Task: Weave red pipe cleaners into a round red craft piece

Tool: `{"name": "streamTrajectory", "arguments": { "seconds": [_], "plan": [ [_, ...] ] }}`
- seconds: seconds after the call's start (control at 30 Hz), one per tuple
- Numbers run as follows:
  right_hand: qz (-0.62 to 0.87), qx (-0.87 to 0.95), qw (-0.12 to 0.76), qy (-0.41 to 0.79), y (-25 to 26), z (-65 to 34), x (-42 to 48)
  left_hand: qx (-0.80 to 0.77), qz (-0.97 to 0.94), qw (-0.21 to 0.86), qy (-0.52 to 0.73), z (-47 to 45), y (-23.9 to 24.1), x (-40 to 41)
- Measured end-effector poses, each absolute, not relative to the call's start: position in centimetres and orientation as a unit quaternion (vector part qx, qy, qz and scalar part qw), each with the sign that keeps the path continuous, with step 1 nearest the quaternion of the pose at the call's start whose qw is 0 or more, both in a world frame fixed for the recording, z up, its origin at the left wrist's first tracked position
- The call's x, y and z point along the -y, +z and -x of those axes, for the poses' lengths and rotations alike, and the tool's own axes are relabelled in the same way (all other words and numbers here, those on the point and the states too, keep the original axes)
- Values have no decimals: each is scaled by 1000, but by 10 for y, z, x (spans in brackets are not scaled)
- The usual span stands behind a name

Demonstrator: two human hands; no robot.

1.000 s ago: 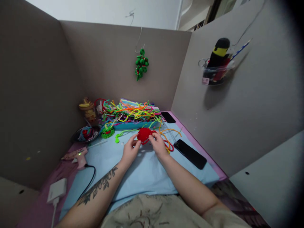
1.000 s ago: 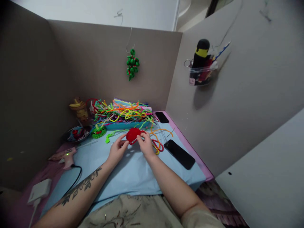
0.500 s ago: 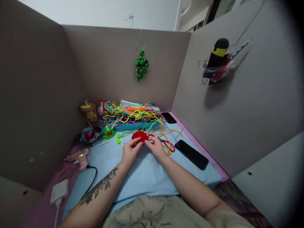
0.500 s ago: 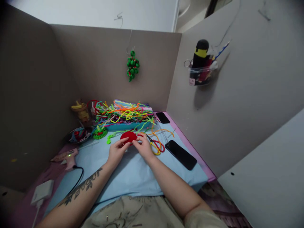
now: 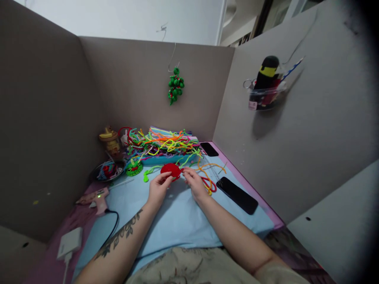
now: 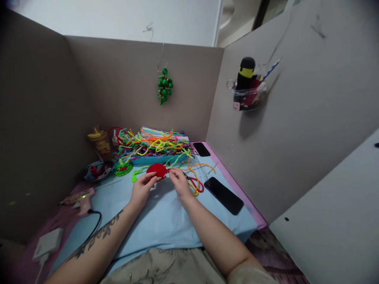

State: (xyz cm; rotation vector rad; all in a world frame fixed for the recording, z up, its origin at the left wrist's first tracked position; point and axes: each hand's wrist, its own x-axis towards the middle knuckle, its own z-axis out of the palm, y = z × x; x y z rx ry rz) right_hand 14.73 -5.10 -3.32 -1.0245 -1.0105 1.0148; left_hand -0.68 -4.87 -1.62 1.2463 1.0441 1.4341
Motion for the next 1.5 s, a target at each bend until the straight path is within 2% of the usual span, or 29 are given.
{"name": "streamTrajectory", "arguments": {
  "seconds": [0.2, 0.37, 0.6, 0.83, 1.03, 1.17, 1.33, 1.5],
  "plan": [
    [358, 270, 637, 628, -31, -151, 42, -411, -580, 445, 545, 6, -21, 50],
    [359, 173, 658, 638, -30, -161, 38, -416, -624, 403, 524, 8, -22, 49],
    [367, 223, 626, 651, -25, -165, 40, -398, -676, 361, 505, 8, -18, 53],
    [426, 381, 555, 605, -17, -168, 46, -410, -555, 475, 547, 10, -21, 42],
    [391, 422, 437, 691, -13, -174, 52, -389, -466, 568, 556, 13, -19, 37],
    [342, 447, 419, 712, -13, -179, 53, -382, -429, 595, 562, 13, -16, 37],
    [337, 486, 469, 656, -13, -182, 50, -373, -400, 622, 561, 14, -11, 38],
    [423, 558, 528, 481, -12, -181, 47, -362, -393, 639, 553, 13, -9, 40]
  ]
}}
